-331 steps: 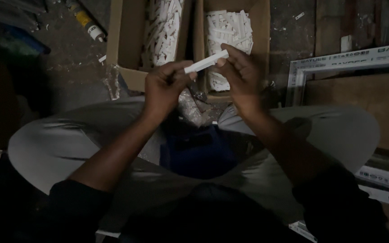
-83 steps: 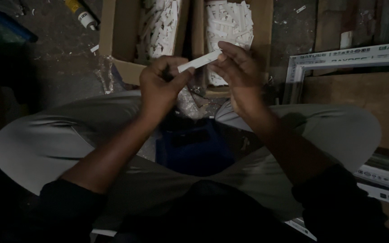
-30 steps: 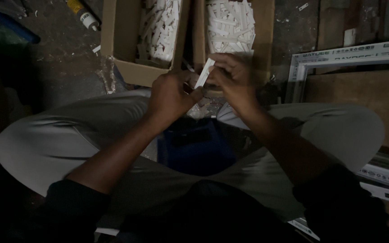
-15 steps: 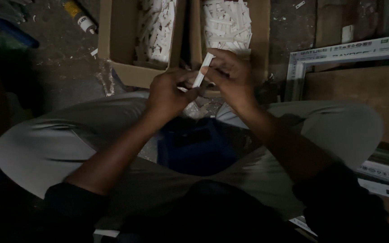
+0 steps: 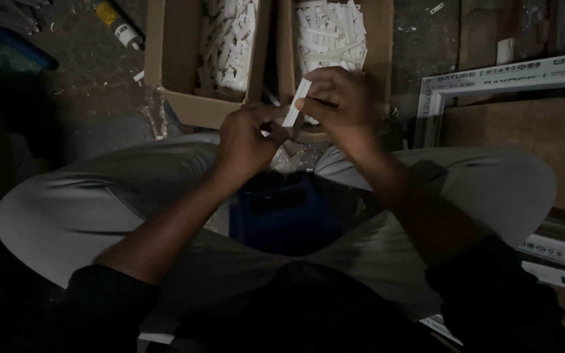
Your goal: The person sits cross-legged and repeatedly picks small white plastic clips from a cardboard box, inspects them by hand, and places them into a second box. The person handles the clips one at a time throughout the clip.
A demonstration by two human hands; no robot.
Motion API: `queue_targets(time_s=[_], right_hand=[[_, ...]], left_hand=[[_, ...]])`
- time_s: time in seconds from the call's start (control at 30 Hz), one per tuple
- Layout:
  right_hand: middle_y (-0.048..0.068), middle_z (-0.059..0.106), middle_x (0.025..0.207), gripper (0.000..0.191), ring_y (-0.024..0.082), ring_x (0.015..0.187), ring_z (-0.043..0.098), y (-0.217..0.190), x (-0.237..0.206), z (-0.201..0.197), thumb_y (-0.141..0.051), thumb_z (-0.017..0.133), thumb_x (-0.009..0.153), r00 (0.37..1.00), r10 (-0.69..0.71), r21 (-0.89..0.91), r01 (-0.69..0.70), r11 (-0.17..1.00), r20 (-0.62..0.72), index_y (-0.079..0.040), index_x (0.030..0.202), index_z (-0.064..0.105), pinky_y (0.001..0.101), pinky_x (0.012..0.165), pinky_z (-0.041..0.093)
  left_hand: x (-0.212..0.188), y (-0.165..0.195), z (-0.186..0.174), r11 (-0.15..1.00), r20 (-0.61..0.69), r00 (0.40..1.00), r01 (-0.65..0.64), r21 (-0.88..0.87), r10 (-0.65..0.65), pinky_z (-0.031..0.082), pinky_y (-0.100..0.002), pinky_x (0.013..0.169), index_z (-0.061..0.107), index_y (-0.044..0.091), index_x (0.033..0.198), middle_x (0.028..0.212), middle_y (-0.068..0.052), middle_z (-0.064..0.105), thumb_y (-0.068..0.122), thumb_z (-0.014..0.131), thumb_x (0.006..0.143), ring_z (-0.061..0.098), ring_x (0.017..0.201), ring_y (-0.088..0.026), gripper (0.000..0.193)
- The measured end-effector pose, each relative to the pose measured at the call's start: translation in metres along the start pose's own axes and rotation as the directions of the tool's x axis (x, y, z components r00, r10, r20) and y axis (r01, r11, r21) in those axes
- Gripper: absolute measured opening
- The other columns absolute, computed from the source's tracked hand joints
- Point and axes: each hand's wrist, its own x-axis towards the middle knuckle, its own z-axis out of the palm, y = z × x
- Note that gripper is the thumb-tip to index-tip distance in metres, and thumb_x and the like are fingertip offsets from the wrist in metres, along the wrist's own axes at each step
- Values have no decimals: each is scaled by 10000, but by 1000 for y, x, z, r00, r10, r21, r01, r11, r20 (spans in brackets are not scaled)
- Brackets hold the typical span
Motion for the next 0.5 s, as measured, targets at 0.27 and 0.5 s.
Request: queue_targets(time_s=[0.27, 0.5], right_hand=[[145, 710, 1117, 413, 220, 1086, 724, -11, 2, -4, -14, 815, 871, 988, 155, 193, -156, 969, 21, 14, 1230, 612, 353, 919, 659], [159, 713, 1088, 383, 230, 1077, 720, -5, -1, -2, -11, 824, 900, 997, 78, 248, -68, 966, -30, 28, 1221, 617, 354, 944, 649]], left_hand=[[1, 0, -4, 999, -19, 1000, -23, -41, 23, 578, -341, 656, 784, 94, 1179, 964, -145, 732, 83, 819, 820, 720, 808, -222, 361], [0, 3, 0, 999, -23, 999, -33, -41, 32, 568, -341, 687, 775, 72, 1153, 964, -123, 733, 122, 854, 855, 723, 809, -207, 312]])
